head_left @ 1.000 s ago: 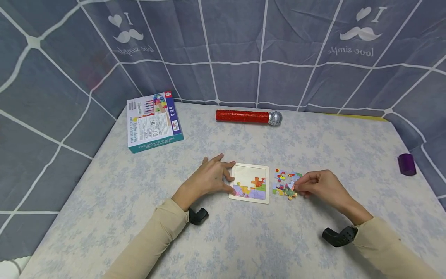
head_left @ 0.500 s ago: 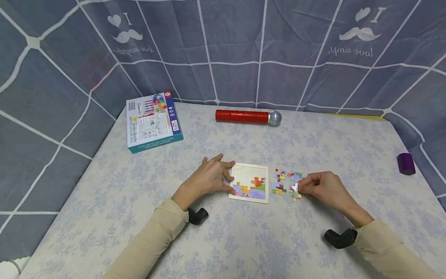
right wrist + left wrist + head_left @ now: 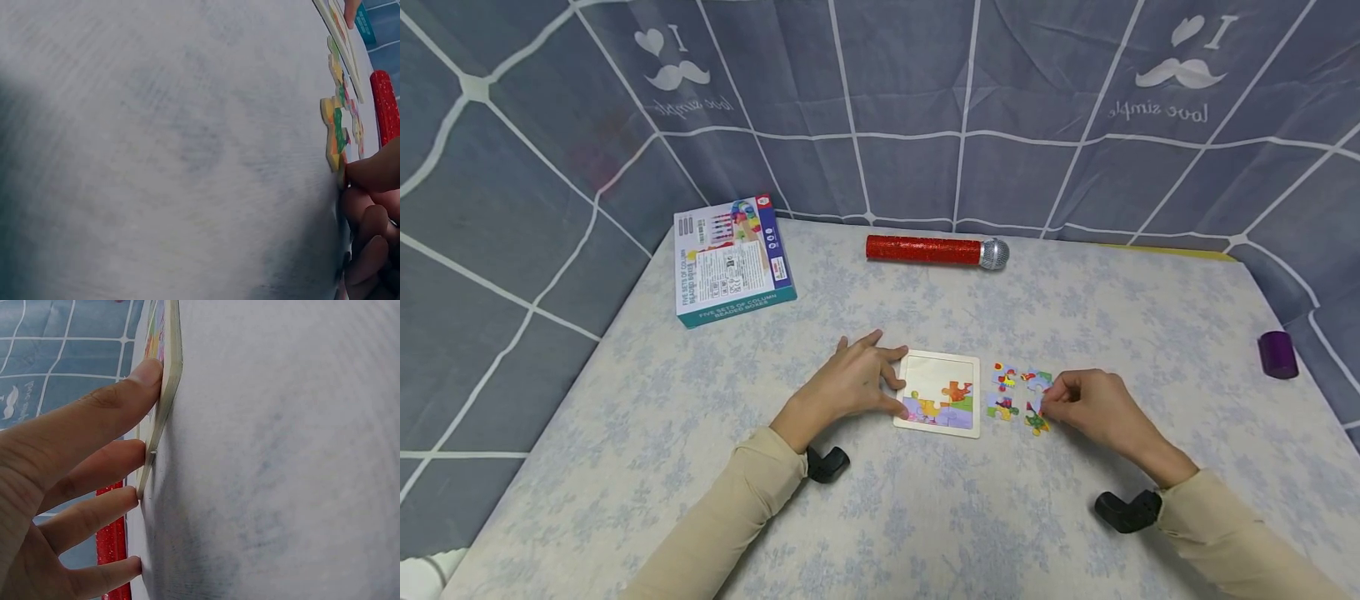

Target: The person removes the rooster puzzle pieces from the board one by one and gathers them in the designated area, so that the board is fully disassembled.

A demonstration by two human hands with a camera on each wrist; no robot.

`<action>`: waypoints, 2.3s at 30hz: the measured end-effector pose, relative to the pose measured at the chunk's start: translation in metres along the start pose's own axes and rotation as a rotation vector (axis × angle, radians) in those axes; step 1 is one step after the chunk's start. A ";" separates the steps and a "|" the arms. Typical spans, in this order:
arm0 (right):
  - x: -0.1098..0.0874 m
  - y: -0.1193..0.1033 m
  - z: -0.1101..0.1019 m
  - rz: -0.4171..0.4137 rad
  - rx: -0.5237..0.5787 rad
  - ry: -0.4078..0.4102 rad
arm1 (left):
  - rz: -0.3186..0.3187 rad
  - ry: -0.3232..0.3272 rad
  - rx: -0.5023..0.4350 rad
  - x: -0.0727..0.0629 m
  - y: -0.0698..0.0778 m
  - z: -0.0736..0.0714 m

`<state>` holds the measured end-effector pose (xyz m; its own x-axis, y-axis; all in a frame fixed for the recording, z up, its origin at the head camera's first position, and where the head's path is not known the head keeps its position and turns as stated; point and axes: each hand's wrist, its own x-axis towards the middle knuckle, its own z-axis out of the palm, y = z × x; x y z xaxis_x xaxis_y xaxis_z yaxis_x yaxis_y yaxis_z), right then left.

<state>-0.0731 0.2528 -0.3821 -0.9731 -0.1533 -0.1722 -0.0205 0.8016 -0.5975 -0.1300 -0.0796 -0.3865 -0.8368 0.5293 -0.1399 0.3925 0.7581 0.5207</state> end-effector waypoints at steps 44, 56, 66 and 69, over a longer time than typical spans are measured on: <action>0.039 -0.061 0.039 -0.217 0.049 -0.075 | 0.006 -0.008 0.012 0.001 0.001 -0.001; 0.041 -0.061 0.037 -0.240 0.112 -0.147 | 0.002 -0.021 0.033 0.001 0.001 -0.002; 0.042 -0.062 0.039 -0.252 0.049 -0.153 | 0.008 -0.019 0.031 0.001 0.000 -0.002; 0.042 -0.063 0.039 -0.240 0.058 -0.160 | 0.007 -0.021 0.027 0.001 0.000 -0.002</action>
<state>-0.1035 0.1740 -0.3821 -0.8933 -0.4275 -0.1389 -0.2283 0.6977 -0.6790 -0.1315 -0.0797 -0.3852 -0.8261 0.5421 -0.1540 0.4087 0.7644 0.4986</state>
